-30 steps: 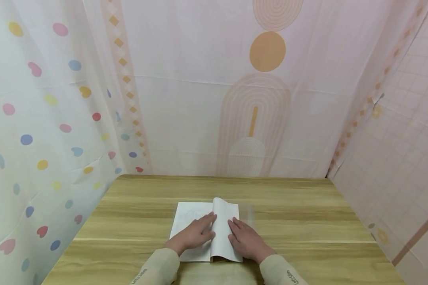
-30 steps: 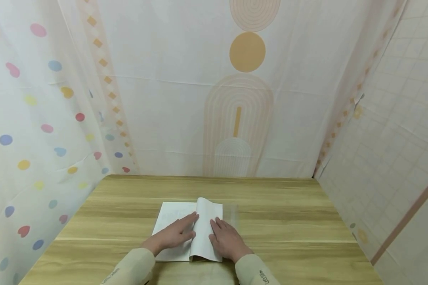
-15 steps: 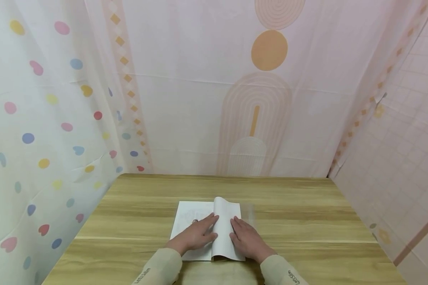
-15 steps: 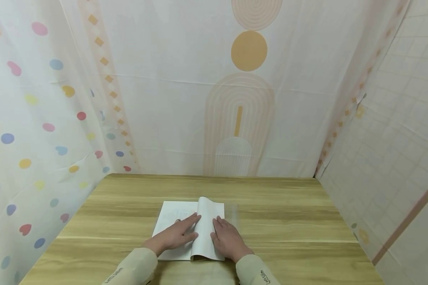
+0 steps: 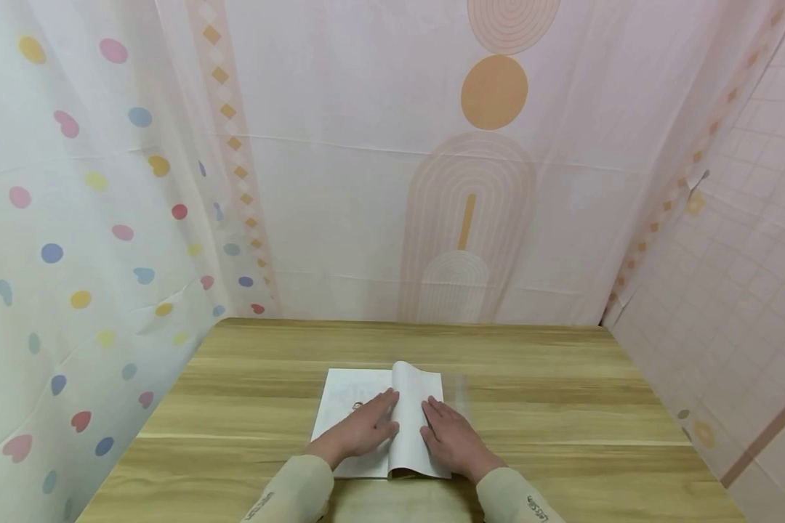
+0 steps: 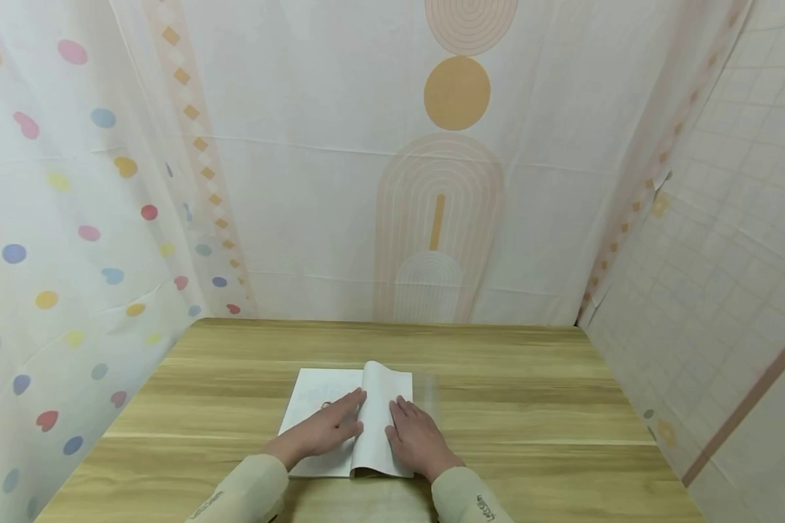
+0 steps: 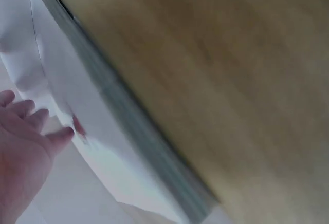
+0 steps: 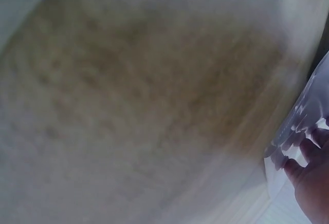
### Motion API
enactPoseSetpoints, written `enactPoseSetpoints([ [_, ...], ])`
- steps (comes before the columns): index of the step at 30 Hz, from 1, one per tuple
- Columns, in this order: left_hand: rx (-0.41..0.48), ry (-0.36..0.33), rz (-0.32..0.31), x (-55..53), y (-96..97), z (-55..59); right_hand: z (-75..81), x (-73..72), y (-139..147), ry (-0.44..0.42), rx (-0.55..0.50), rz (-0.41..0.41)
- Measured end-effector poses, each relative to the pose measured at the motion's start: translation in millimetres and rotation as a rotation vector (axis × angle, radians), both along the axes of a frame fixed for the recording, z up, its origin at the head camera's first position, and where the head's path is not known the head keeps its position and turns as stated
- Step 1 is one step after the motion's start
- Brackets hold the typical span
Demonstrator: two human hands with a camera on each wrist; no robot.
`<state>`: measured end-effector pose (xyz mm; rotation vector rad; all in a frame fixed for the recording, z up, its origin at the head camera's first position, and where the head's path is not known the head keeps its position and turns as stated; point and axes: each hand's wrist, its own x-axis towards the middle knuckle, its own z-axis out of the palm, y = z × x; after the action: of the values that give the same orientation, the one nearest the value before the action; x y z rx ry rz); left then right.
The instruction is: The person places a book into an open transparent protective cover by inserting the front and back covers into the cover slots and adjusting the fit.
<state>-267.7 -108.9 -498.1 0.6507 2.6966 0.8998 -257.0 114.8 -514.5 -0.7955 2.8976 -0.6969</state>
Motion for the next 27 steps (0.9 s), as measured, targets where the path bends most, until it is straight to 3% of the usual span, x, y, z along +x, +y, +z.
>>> enactPoseSetpoints([
  [3, 0.040, -0.025, -0.018, 1.3, 0.0, -0.9, -0.7, -0.1, 0, -0.002, -0.003, -0.004],
  [8, -0.004, 0.003, -0.023, 2.6, 2.2, -0.3, -3.0, -1.2, 0, 0.000, -0.002, -0.016],
  [18, -0.178, 0.116, -0.014, 2.6, 11.4, -0.6, -2.6, -0.3, -2, 0.019, 0.000, -0.018],
  [21, -0.133, 0.119, 0.004, 2.6, 10.6, -1.6, -2.3, 0.5, -3, 0.016, -0.004, -0.022],
  [25, -0.015, 0.047, 0.021, 2.5, 4.8, -2.9, -2.8, 0.9, -4, 0.013, -0.022, -0.029],
  [27, -0.007, 0.020, 0.014, 2.3, 2.4, -4.1, -3.1, 1.1, -4, 0.016, -0.028, -0.035],
])
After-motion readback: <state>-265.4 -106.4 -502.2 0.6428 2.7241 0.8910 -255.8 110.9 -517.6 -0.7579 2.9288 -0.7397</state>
